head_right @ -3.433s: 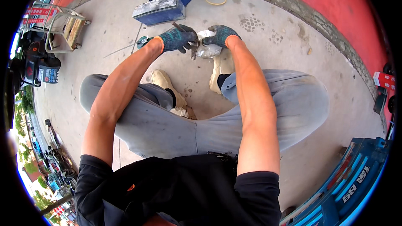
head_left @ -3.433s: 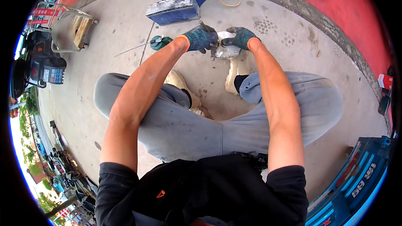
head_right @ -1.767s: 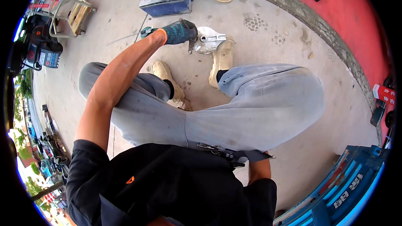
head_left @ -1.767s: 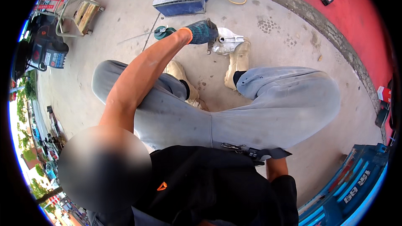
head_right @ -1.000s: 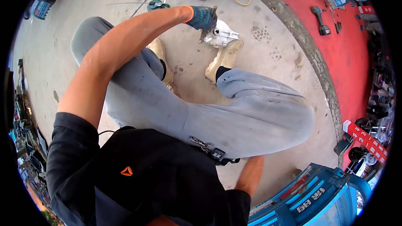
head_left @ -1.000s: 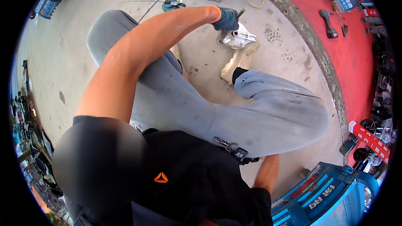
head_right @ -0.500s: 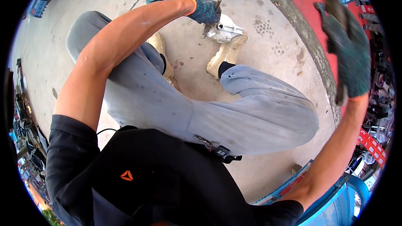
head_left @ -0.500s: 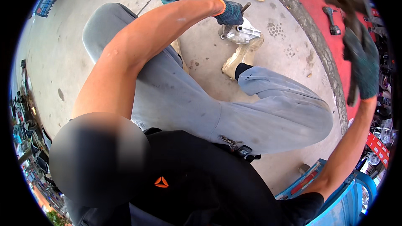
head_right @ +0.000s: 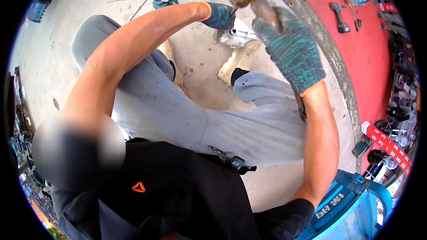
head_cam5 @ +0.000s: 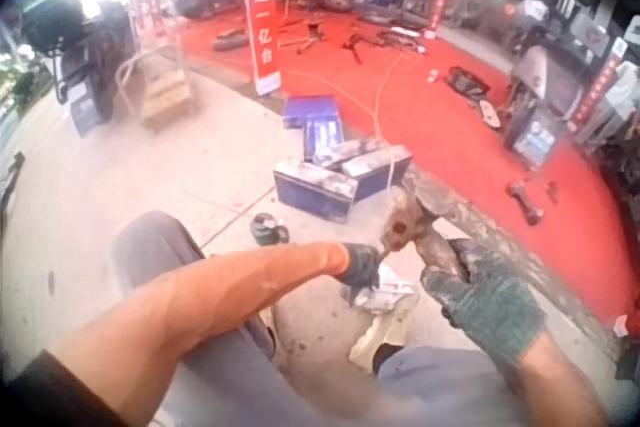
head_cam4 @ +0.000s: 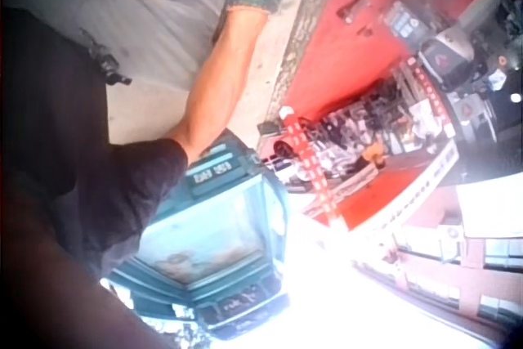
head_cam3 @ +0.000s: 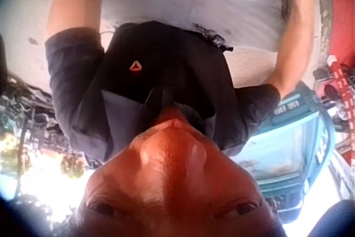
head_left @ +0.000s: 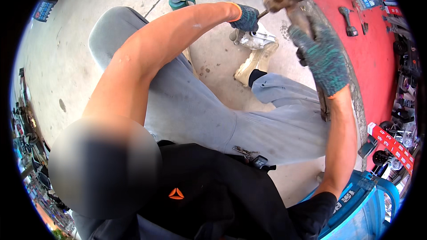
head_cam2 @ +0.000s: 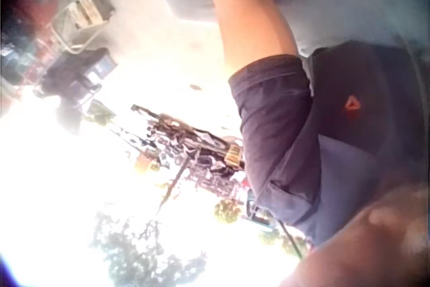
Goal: The person sits on the floor and uses a cordless impact driver to remove bolts from a scooter brake caliper. They then use a hammer and punch to disassemble the caliper, separating the brake pads from the housing.
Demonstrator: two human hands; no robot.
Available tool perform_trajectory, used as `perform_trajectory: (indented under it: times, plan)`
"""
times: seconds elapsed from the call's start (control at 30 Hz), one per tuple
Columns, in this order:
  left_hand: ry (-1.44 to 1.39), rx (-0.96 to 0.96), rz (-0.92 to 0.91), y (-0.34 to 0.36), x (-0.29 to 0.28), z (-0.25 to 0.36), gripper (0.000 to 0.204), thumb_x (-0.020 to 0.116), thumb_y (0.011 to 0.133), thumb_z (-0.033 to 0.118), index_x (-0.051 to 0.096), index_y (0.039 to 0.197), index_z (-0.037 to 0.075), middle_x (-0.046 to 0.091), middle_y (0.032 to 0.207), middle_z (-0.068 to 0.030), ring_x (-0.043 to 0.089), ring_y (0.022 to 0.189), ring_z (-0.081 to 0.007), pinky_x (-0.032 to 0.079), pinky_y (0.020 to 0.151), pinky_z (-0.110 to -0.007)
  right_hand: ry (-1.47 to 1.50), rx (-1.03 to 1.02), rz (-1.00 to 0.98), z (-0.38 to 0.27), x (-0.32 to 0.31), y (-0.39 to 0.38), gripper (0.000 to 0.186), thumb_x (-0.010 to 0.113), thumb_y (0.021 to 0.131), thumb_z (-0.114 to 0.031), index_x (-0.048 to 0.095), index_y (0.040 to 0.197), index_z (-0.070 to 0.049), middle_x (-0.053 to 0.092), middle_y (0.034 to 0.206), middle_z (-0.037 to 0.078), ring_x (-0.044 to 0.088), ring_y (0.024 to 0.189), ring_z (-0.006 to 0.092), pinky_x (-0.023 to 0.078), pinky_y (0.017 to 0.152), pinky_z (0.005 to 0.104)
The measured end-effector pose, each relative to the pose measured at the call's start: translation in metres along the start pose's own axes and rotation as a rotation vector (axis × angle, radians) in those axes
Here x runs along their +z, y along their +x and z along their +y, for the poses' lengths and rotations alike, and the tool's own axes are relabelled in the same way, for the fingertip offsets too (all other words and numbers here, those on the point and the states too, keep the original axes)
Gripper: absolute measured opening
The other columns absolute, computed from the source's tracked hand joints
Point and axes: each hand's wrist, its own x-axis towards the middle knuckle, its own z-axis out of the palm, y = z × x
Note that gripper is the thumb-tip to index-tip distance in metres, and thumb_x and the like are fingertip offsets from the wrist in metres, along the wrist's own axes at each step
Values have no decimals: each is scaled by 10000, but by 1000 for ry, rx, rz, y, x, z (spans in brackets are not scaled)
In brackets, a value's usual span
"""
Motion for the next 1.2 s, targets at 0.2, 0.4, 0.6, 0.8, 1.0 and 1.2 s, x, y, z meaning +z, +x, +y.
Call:
perform_trajectory:
  times: [0.2, 0.4, 0.6, 0.8, 1.0, 1.2]
  plan:
    - [-35, 12, -8, 6, 2, 0, 285, 643, 885, 299, 708, 976, 36, 734, 956, -160, 658, 898, -318, 507, 850, -452, -1, -291, 341, -47, -47, -36, 350, 649, 977, -167, 653, 1246, 57, 691, 1189, 98, 679, 983, 179, 547, 849, 325]
    - [178, 136, 22, 31, -8, -8, 239, 635, 885, 271, 722, 900, 48, 756, 987, -159, 661, 837, -390, 529, 764, -460, -522, -430, 144, 47, 10, 11, 495, 709, 979, -328, 611, 1316, 22, 722, 1001, 142, 698, 892, 223, 556, 784, 375]
    - [105, 185, 67, 13, -6, -3, 374, 669, 834, 362, 765, 931, 14, 757, 919, -212, 714, 856, -360, 544, 799, -466, 117, -123, 131, 10, -19, 10, 607, 787, 920, -415, 601, 1303, 18, 603, 729, 45, 573, 557, 90, 467, 490, 283]
    - [74, 91, 56, 0, 3, -4, 369, 690, 843, 361, 758, 947, 13, 755, 910, -203, 705, 829, -355, 539, 782, -472, 124, -289, 408, -36, -43, -13, 304, 648, 1032, -281, 652, 1190, -20, 689, 851, 56, 644, 678, 110, 526, 627, 278]
    - [185, 454, 177, 9, 10, -27, 339, 682, 851, 324, 764, 971, 17, 747, 905, -224, 713, 850, -395, 545, 781, -497, -340, -221, -5, 65, 20, 30, 549, 689, 963, -488, 621, 1236, -16, 704, 1091, 268, 680, 1004, 470, 550, 841, 504]
    - [531, 486, 240, 8, 7, -33, 243, 663, 902, 256, 759, 900, 34, 714, 882, -217, 675, 791, -401, 546, 755, -467, -142, -391, 300, 19, 3, 26, 569, 782, 902, -450, 647, 1204, 14, 735, 1026, 209, 717, 920, 370, 559, 824, 449]
